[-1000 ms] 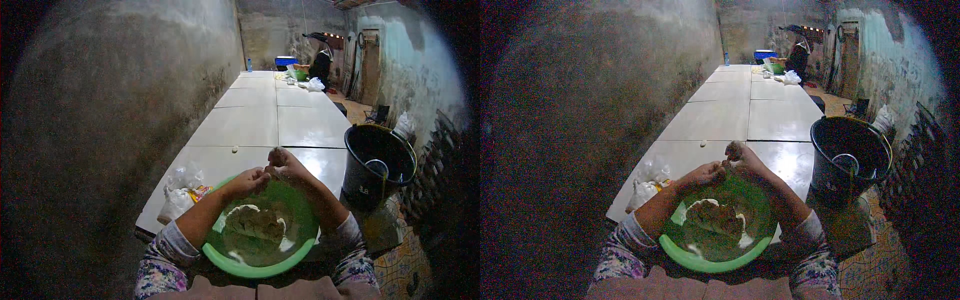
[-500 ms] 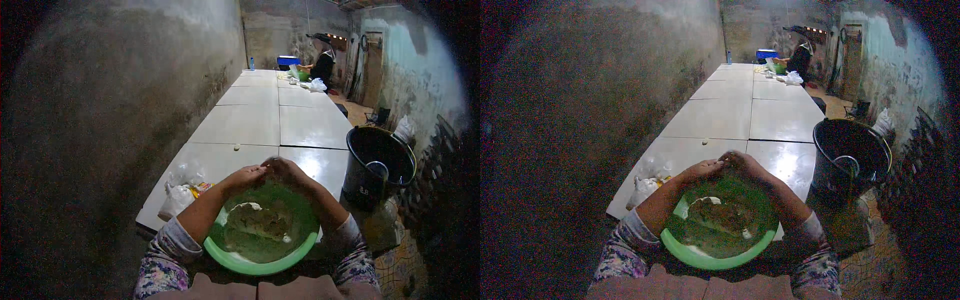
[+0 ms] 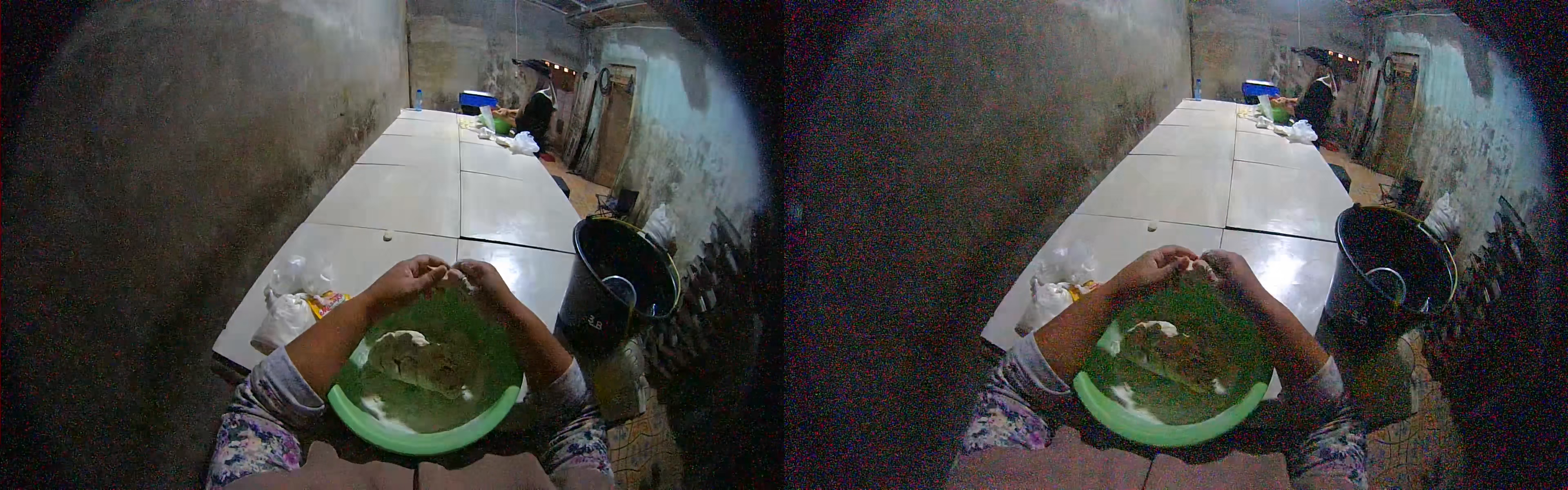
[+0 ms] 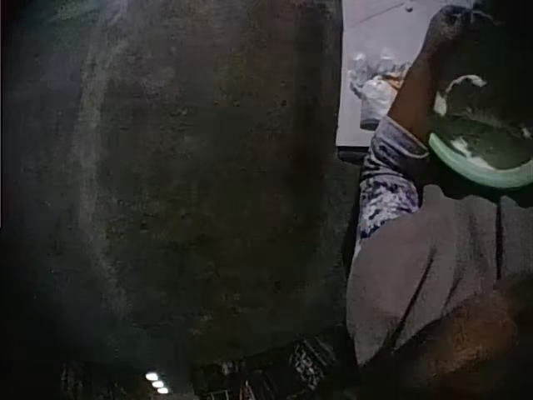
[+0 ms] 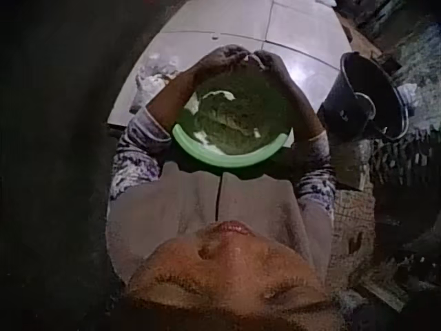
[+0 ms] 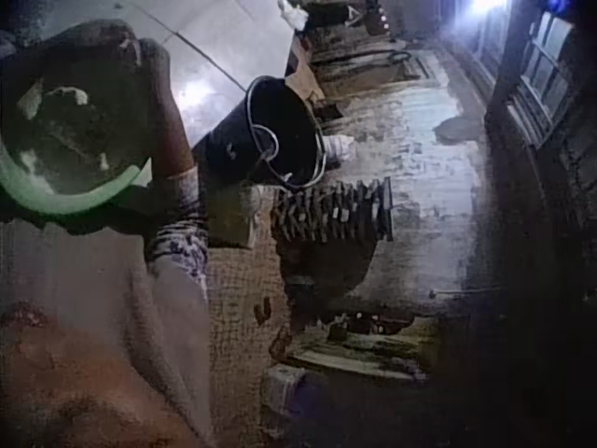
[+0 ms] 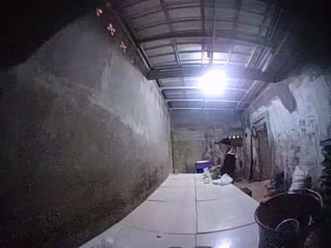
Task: The person kneads dough in a green bowl and periodically pinches off small pieces to roll into balls and place on a table.
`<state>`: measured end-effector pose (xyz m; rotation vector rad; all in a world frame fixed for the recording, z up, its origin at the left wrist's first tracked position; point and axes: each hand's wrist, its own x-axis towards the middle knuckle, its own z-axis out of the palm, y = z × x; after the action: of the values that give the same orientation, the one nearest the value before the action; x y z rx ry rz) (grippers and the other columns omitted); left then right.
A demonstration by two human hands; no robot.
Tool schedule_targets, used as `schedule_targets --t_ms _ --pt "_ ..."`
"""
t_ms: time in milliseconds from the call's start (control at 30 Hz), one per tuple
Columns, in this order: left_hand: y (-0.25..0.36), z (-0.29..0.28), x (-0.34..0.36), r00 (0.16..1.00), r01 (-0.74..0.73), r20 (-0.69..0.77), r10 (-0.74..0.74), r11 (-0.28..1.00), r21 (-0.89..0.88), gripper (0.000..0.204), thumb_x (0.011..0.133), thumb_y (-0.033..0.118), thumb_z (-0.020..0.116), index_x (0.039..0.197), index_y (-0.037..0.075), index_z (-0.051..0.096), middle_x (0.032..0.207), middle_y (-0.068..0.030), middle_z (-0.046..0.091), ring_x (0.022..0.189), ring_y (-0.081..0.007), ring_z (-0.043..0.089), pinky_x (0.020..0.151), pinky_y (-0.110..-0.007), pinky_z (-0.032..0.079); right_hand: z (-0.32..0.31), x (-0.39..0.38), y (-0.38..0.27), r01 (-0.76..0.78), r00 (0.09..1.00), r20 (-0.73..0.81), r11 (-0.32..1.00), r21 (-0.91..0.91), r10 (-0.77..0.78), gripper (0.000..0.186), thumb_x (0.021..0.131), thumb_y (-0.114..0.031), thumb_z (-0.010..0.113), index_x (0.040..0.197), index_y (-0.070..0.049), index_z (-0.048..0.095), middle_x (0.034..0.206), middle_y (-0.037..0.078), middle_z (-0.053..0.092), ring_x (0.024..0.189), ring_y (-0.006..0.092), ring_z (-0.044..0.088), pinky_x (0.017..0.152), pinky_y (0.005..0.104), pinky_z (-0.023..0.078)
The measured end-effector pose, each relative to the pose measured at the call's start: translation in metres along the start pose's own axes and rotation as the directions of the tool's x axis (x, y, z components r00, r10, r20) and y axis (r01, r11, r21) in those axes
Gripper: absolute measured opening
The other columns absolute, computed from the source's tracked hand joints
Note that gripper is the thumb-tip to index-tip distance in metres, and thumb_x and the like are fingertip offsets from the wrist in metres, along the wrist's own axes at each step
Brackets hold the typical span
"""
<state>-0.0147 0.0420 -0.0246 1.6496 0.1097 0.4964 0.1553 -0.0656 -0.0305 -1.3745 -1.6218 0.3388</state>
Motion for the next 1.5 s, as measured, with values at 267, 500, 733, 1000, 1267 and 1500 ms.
schedule_targets --t_ms 267,500,733,1000,1267,1500 --pt "0.026 0.018 -0.008 0.978 0.122 -0.193 -0.084 0.974 0.193 0.018 0.081 0.017 0.067 0.088 0.001 0.063 0.083 -0.0061 0.065 0.076 -0.0091 0.059 0.070 -0.024 0.048 -0.005 0.004 -0.012 -0.074 0.995 0.051 0.984 -0.164 0.084 0.027 0.090 -0.027 0.051 0.081 -0.002 0.056 0.067 0.001 0.053 0.061 0.0130 0.050 0.056 0.0290 0.042" --pt "0.018 0.008 -0.007 0.963 0.178 -0.253 -0.088 0.916 0.359 0.029 0.080 0.030 0.066 0.088 0.002 0.065 0.078 -0.0036 0.064 0.067 -0.0086 0.057 0.061 -0.025 0.046 0.000 0.003 -0.008 -0.265 0.963 0.065 0.872 0.412 0.262 0.035 0.087 -0.030 0.058 0.106 -0.001 0.054 0.097 0.009 0.061 0.086 0.0153 0.058 0.073 0.0274 0.048" --pt "0.012 0.003 -0.002 0.974 0.192 -0.142 -0.175 0.974 0.121 0.030 0.085 0.028 0.062 0.103 0.003 0.063 0.091 -0.0032 0.065 0.079 -0.0096 0.058 0.072 -0.025 0.047 -0.009 0.003 0.017 -0.059 0.994 0.103 0.946 0.318 0.028 0.026 0.081 -0.012 0.061 0.104 -0.001 0.057 0.098 0.007 0.062 0.089 0.0143 0.057 0.074 0.0270 0.047" --pt "0.012 -0.006 -0.001 0.973 0.221 -0.093 -0.212 0.969 0.108 0.036 0.083 0.027 0.065 0.109 0.002 0.060 0.095 -0.0051 0.064 0.085 -0.0110 0.058 0.078 -0.027 0.046 -0.013 0.003 -0.010 -0.173 0.985 0.045 0.952 0.253 0.167 0.026 0.081 -0.020 0.066 0.097 0.001 0.062 0.081 0.009 0.064 0.073 0.0121 0.059 0.064 0.0269 0.049" --pt "0.035 0.017 -0.006 0.974 0.212 -0.117 -0.194 0.964 0.161 0.038 0.082 0.022 0.066 0.115 0.006 0.057 0.101 -0.0068 0.063 0.087 -0.0114 0.059 0.077 -0.025 0.048 -0.016 0.001 -0.006 -0.243 0.970 0.119 0.903 0.354 0.214 0.027 0.081 -0.021 0.064 0.093 0.004 0.063 0.078 0.004 0.063 0.072 0.0103 0.056 0.063 0.0255 0.046" --pt "0.014 0.011 -0.003 0.981 0.125 -0.174 -0.082 0.960 0.251 0.035 0.077 0.016 0.070 0.106 0.002 0.056 0.097 -0.0067 0.063 0.087 -0.0117 0.059 0.078 -0.027 0.048 -0.013 0.003 -0.029 -0.355 0.927 0.213 0.905 0.236 0.308 0.033 0.082 -0.032 0.065 0.092 0.000 0.063 0.080 0.002 0.062 0.071 0.0095 0.055 0.065 0.0244 0.046"
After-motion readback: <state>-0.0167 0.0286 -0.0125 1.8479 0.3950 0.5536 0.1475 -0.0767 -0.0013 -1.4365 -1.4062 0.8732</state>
